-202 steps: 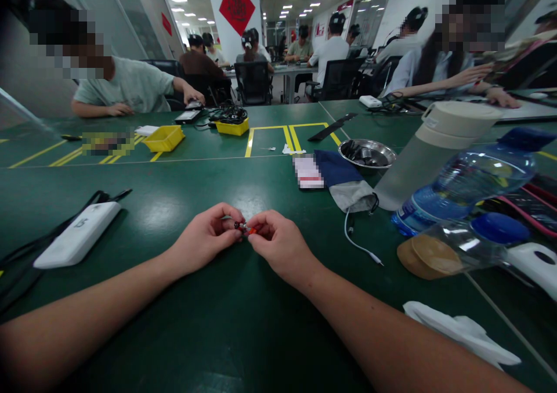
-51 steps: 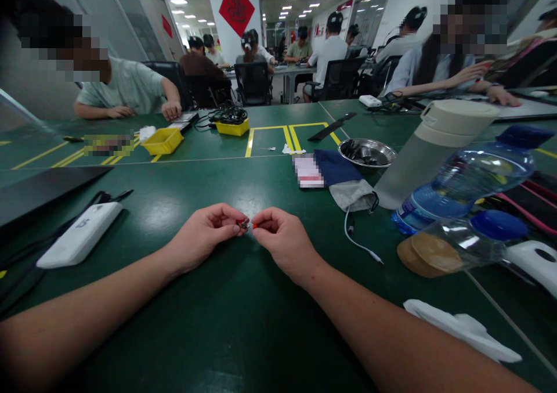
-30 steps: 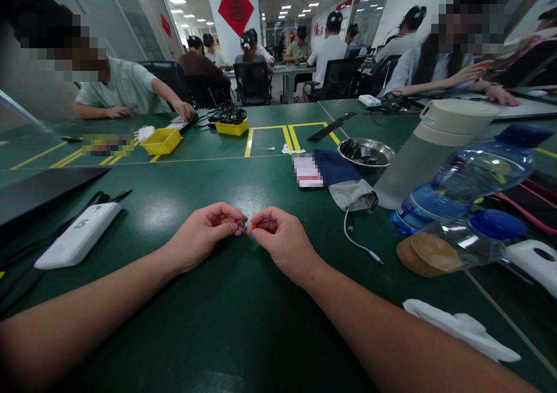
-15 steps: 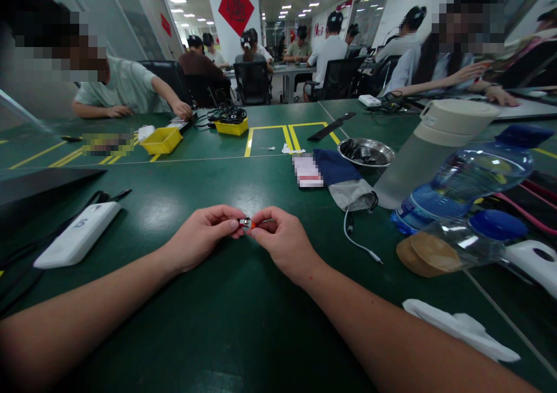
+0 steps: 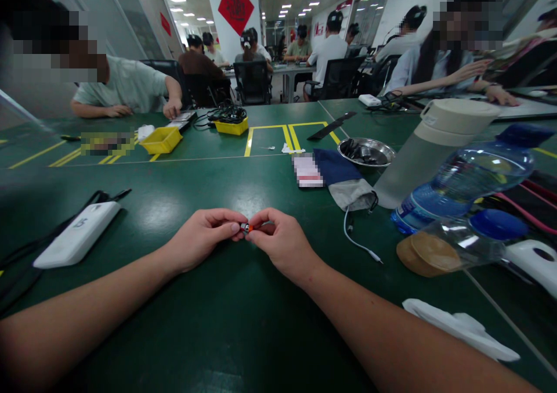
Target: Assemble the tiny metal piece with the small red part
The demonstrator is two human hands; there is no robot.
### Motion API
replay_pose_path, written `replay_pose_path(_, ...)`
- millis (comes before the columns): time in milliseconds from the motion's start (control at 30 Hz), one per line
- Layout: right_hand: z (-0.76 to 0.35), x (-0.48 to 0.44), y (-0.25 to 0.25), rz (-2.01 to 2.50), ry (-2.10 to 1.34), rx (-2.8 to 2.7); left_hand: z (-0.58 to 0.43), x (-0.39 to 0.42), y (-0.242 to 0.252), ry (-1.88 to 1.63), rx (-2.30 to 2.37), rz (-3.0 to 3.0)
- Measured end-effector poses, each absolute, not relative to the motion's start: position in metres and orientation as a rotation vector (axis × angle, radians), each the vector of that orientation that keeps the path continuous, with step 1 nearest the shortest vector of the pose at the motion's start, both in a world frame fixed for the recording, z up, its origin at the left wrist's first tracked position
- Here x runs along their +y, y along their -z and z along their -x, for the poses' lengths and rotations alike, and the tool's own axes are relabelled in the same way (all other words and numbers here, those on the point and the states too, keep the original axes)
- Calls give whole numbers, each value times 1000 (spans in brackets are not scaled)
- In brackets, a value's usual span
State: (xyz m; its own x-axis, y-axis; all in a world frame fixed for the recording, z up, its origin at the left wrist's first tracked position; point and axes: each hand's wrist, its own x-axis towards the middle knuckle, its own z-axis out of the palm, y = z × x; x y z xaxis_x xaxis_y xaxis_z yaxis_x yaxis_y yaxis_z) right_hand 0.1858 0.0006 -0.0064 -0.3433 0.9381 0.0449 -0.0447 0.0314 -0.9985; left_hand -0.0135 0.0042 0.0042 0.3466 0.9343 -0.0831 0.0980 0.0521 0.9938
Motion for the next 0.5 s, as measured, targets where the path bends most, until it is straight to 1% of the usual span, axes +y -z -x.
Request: replay_pose_path(500, -184, 0, 11, 940, -1383, -1530, 15, 6, -8, -805, 975, -1442)
